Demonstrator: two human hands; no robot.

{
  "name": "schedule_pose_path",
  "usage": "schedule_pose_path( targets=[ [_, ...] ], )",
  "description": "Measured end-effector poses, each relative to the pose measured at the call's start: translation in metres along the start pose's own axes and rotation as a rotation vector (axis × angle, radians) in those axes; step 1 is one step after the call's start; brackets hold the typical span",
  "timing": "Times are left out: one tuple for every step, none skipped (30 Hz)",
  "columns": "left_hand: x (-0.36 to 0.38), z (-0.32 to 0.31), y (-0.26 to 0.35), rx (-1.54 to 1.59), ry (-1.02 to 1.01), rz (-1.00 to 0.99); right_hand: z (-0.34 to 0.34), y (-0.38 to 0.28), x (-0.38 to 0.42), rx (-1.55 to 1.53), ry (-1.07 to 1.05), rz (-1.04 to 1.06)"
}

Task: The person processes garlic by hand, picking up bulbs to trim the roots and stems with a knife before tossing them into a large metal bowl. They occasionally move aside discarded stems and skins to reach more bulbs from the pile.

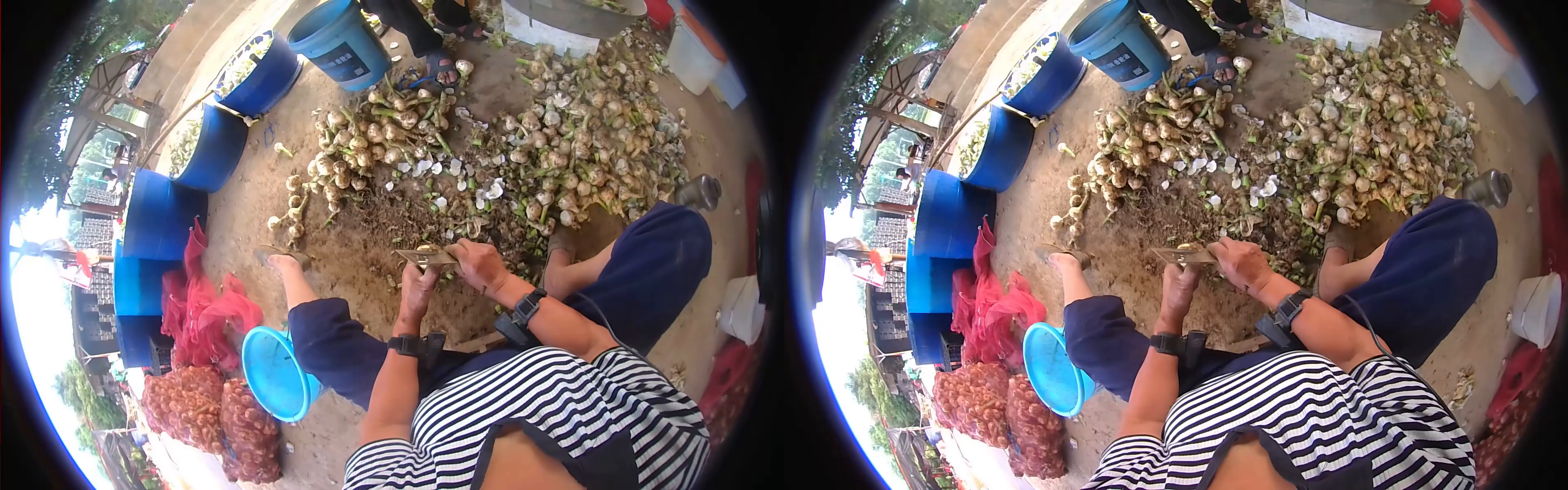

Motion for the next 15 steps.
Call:
schedule_pose_path(
  targets=[
    [0.004, -0.004, 0.004, 0.057, -0.020, -0.014, -0.003, 0.005, 0.004, 0.006, 0.013, -0.001],
    [0.010, -0.007, 0.007, 0.115, -0.043, -0.027, -0.007, 0.011, 0.007, 0.013, 0.025, -0.005],
    [0.016, -0.015, 0.022, 0.124, -0.080, -0.064, -0.021, 0.056, 0.020, 0.052, -0.136, -0.231],
    [0.023, -0.023, 0.037, 0.134, -0.117, -0.101, -0.036, 0.108, 0.045, 0.078, -0.297, -0.460],
    [0.027, -0.024, 0.039, 0.198, -0.137, -0.128, -0.052, 0.136, 0.066, 0.094, -0.460, -0.689],
    [0.028, -0.026, 0.055, 0.208, -0.153, -0.154, -0.049, 0.132, 0.057, 0.028, -0.387, -0.694],
    [0.030, -0.029, 0.071, 0.226, -0.172, -0.177, -0.042, 0.124, 0.050, -0.032, -0.319, -0.701],
    [0.021, -0.015, 0.071, -0.151, -0.156, -0.287, -0.034, 0.118, 0.043, -0.088, -0.249, -0.704],
    [0.015, 0.000, 0.070, -0.531, -0.126, -0.387, -0.029, 0.108, 0.036, -0.106, -0.244, -0.660],
    [0.019, 0.012, 0.082, -0.682, -0.011, -0.392, -0.024, 0.094, 0.029, -0.131, -0.243, -0.615],
    [0.010, 0.029, 0.053, -0.357, -0.043, -0.276, -0.019, 0.079, 0.023, -0.161, -0.241, -0.571],
    [0.015, 0.037, 0.043, -0.123, 0.008, -0.156, -0.015, 0.068, 0.018, -0.166, -0.263, -0.558],
    [0.019, 0.039, 0.032, 0.112, 0.056, -0.040, -0.009, 0.059, 0.008, -0.171, -0.233, -0.512],
    [0.018, 0.040, 0.024, 0.224, 0.093, -0.024, -0.004, 0.050, 0.000, -0.174, -0.206, -0.470],
    [0.016, 0.041, 0.010, 0.337, 0.131, -0.006, 0.001, 0.040, -0.008, -0.177, -0.181, -0.430]
  ],
)
Point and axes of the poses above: each hand's wrist, its own x-axis away from the middle knuckle, its own z-axis out of the back of the hand, y = z × x, the point moved 8 cm from there along -x, towards the middle knuckle, and after that the axes turned 2 degrees about -y, right-handed, at the moved point
